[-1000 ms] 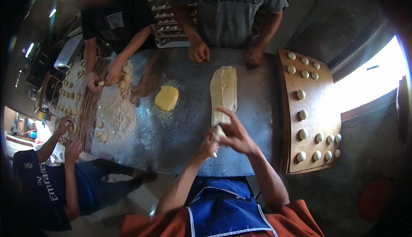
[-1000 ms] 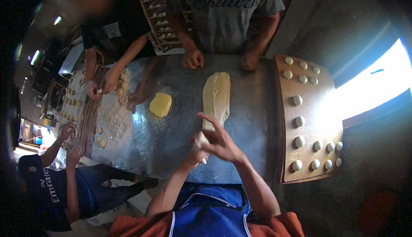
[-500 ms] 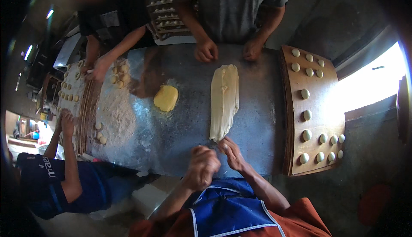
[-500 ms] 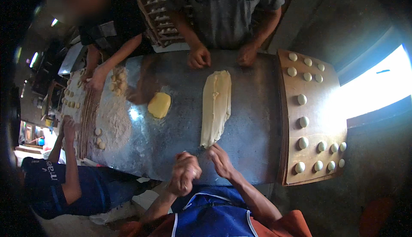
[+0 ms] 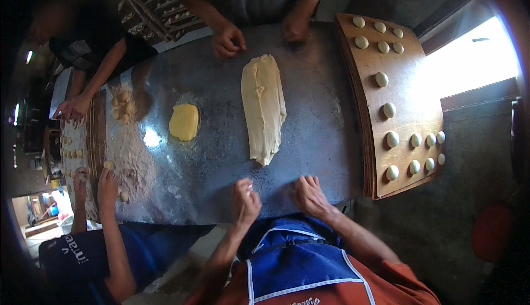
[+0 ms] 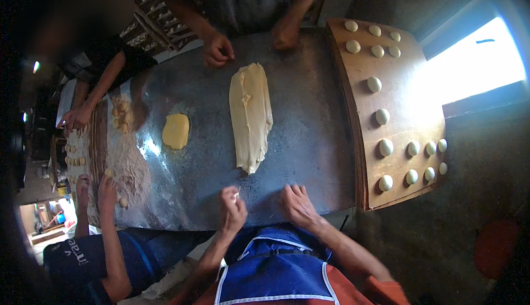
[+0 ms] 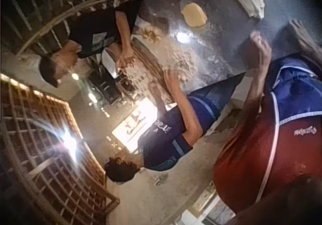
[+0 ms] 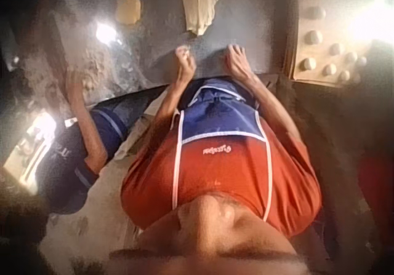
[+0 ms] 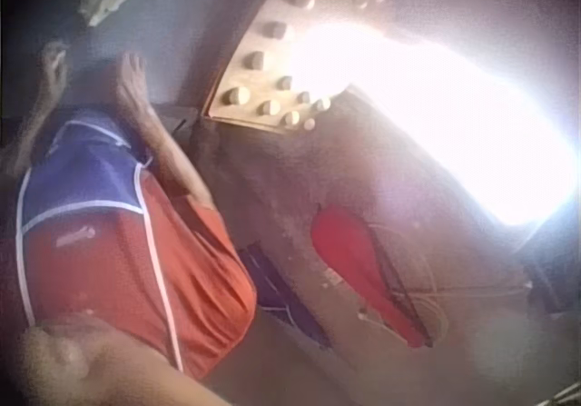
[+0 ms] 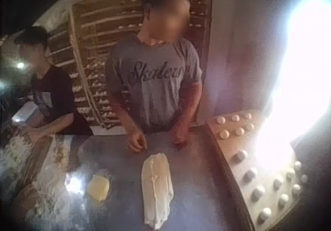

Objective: The person rolls small pieces of dough into balls and places them on a wooden board. They repeatedly pick up dough, roll it between their hands, and arrange the finished balls in rows on the board.

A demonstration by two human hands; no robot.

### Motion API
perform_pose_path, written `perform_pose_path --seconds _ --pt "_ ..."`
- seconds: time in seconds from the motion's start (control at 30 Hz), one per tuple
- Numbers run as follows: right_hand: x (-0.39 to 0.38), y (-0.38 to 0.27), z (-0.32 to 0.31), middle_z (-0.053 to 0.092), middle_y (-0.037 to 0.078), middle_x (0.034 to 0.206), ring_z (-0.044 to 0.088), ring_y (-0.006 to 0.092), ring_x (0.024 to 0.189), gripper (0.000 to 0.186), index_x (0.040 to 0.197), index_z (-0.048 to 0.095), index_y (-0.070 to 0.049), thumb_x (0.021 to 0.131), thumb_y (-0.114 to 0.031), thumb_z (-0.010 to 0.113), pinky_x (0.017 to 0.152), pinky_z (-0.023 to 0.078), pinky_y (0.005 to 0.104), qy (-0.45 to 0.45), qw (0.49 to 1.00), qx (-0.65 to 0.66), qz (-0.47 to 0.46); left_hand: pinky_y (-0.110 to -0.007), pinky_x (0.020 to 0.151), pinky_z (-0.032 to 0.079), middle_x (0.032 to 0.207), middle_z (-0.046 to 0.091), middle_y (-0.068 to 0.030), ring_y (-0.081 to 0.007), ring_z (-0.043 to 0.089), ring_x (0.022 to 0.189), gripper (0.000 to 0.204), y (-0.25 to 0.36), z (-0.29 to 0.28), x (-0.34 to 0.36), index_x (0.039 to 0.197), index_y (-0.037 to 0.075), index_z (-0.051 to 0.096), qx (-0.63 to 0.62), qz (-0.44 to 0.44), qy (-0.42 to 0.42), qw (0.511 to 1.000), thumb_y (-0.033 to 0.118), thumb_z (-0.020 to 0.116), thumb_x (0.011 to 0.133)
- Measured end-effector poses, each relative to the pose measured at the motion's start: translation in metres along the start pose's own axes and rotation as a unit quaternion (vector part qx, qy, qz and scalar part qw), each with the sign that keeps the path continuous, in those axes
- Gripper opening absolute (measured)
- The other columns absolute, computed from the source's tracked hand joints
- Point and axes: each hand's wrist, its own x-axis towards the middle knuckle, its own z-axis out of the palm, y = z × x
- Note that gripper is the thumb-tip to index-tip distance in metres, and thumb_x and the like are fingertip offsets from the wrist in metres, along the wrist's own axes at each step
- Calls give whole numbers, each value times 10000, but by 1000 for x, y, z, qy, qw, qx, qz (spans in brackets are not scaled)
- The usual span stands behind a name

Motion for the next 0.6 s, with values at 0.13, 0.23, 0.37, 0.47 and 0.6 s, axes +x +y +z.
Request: perform_pose_path --seconds 0.13,0.23,0.37,0.47,0.6 --pt "18 63 -45 543 205 1024 529 385 1019 383 1029 598 13 902 -332 705 853 425 518 54 985 -133 91 -474 798 476 928 527 -146 -339 567 848 309 -27 -52 60 1012 27 469 29 -84 -7 996 87 757 918" --pt "99 -3 -48 528 195 1031 518 397 995 444 1095 519 25 870 -282 748 880 410 537 139 970 -59 191 -465 805 474 925 517 -145 -341 567 858 303 -5 3 78 987 32 450 -17 -225 140 964 115 738 941" --pt "2 10 -4 571 209 1094 550 391 1078 425 1074 544 -18 832 -268 790 984 402 526 1 985 157 76 -467 833 466 985 536 -163 -349 570 913 338 19 6 22 1084 26 477 -45 -30 1 999 124 759 923" --pt "21 62 -63 590 209 1030 568 396 1008 528 1114 565 -4 831 -395 781 980 423 546 -64 988 3 138 -442 850 459 996 512 -153 -348 552 927 378 -26 -36 33 1131 36 479 10 -10 -32 999 101 777 908" --pt "90 -3 -48 553 190 973 534 399 977 538 1076 529 4 806 -370 807 877 415 526 109 986 18 127 -472 794 465 938 536 -163 -375 580 890 299 6 15 63 1044 20 490 9 -124 94 988 57 750 901"
